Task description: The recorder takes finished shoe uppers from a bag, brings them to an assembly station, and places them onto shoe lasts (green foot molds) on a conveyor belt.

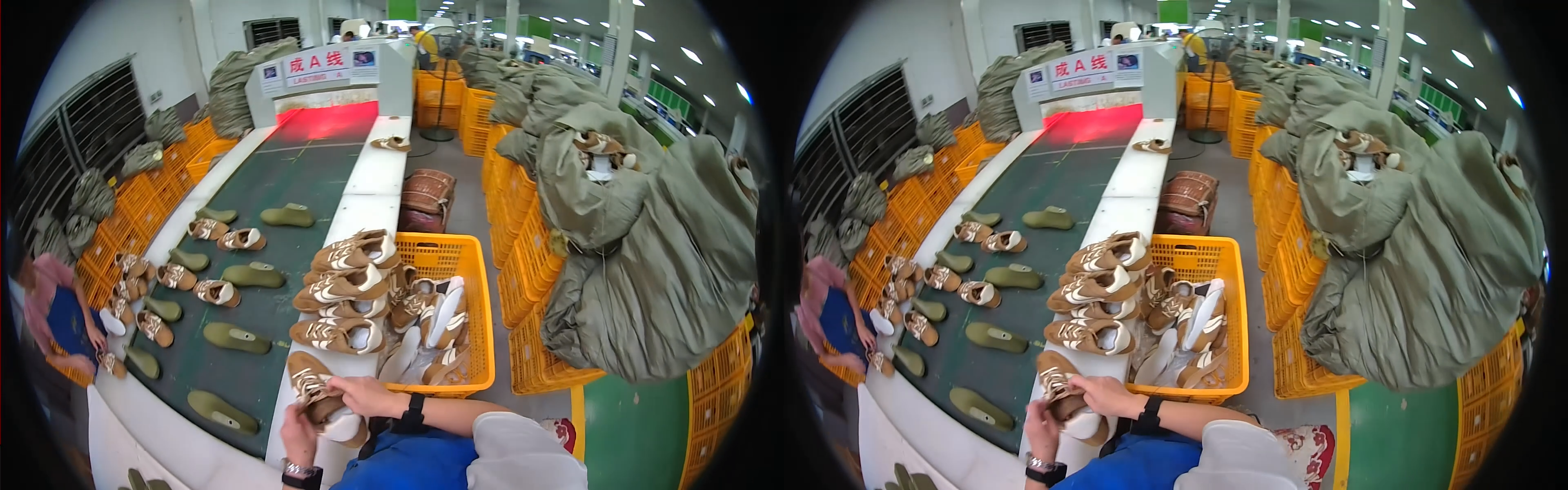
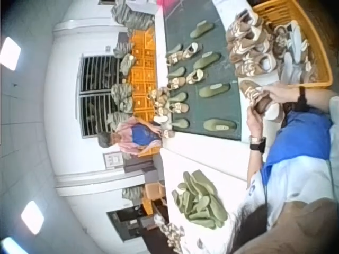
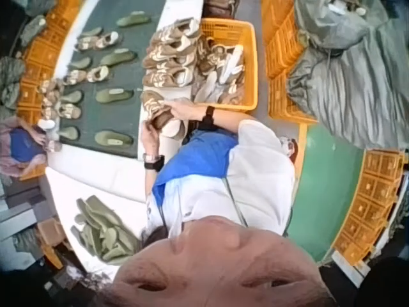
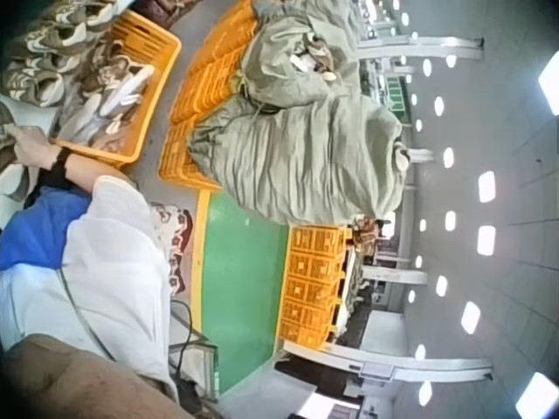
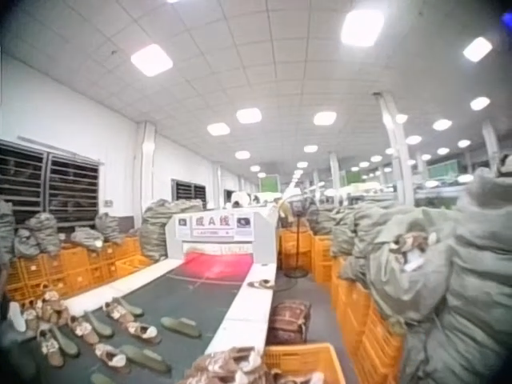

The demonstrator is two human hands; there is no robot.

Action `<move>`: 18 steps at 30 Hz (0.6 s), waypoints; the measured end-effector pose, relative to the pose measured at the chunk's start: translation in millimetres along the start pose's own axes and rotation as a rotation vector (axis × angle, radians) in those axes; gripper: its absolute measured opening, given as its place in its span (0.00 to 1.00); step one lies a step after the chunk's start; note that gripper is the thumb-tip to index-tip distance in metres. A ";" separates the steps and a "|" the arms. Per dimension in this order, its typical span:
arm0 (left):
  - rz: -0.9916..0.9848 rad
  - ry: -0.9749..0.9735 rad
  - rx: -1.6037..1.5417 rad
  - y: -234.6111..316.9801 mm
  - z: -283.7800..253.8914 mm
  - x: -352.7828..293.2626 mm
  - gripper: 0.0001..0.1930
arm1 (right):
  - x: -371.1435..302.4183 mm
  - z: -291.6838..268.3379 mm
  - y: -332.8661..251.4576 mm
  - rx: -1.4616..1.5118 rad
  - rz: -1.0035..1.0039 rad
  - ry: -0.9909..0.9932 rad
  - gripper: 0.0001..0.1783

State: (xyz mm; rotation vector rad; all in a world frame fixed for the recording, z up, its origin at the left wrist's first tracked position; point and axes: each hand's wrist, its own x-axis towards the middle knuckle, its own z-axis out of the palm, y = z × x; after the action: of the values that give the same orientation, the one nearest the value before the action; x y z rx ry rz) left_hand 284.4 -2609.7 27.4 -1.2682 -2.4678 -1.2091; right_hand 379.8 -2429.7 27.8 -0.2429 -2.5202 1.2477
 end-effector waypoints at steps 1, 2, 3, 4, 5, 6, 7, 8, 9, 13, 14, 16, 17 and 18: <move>-0.094 -0.002 -0.058 -7.0 -11.2 -1.5 0.11 | 1.6 -4.1 9.5 0.021 0.030 -0.004 0.17; -0.207 0.009 -0.108 -13.4 -19.2 -5.3 0.11 | 2.2 -8.4 1.3 0.018 0.031 0.001 0.17; -0.205 0.008 -0.109 -15.2 -19.5 -8.6 0.11 | 1.0 -11.4 -9.8 0.050 0.041 -0.023 0.17; -0.236 -0.036 -0.123 -11.8 -20.3 -4.4 0.12 | 3.2 -13.7 -15.9 0.082 0.052 -0.040 0.16; -0.269 -0.080 -0.136 -7.6 -22.0 -0.9 0.13 | 5.6 -5.0 -17.3 0.138 0.019 0.024 0.16; -0.266 -0.084 -0.137 -2.3 -22.9 2.8 0.13 | 13.2 -3.1 -20.8 0.139 0.021 0.028 0.16; -0.041 -0.135 -0.040 21.7 -29.2 8.6 0.16 | 18.3 -3.6 -31.9 0.213 -0.027 0.021 0.16; 0.189 -0.189 0.059 35.3 -32.8 13.4 0.19 | 22.2 -7.8 -43.0 0.290 -0.073 0.020 0.16; 0.142 -0.286 -0.051 32.2 -30.2 11.7 0.23 | 22.5 -13.2 -56.3 0.282 -0.069 -0.027 0.16; 0.216 -0.225 0.227 32.2 -28.8 15.1 0.24 | 21.8 -13.8 -62.9 0.283 -0.040 -0.075 0.17; 0.193 -0.223 0.231 29.7 -27.9 10.3 0.24 | 21.4 -13.4 -60.9 0.290 -0.040 -0.097 0.17; 0.104 -0.202 0.160 28.2 -27.6 3.9 0.20 | 19.4 -8.6 -54.1 0.196 -0.087 -0.090 0.19; 0.142 -0.096 0.148 27.4 -28.7 7.4 0.16 | 19.4 -17.0 -54.4 0.209 -0.058 -0.190 0.21; 0.181 0.002 0.144 24.1 -32.0 17.3 0.12 | 20.3 -23.5 -51.8 0.120 -0.006 -0.298 0.22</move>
State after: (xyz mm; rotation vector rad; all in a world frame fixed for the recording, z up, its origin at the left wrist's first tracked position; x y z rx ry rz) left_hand 283.1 -2613.0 70.9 -1.4126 -2.3311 -0.9706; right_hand 368.5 -2437.7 86.6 -0.0218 -2.6720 1.5254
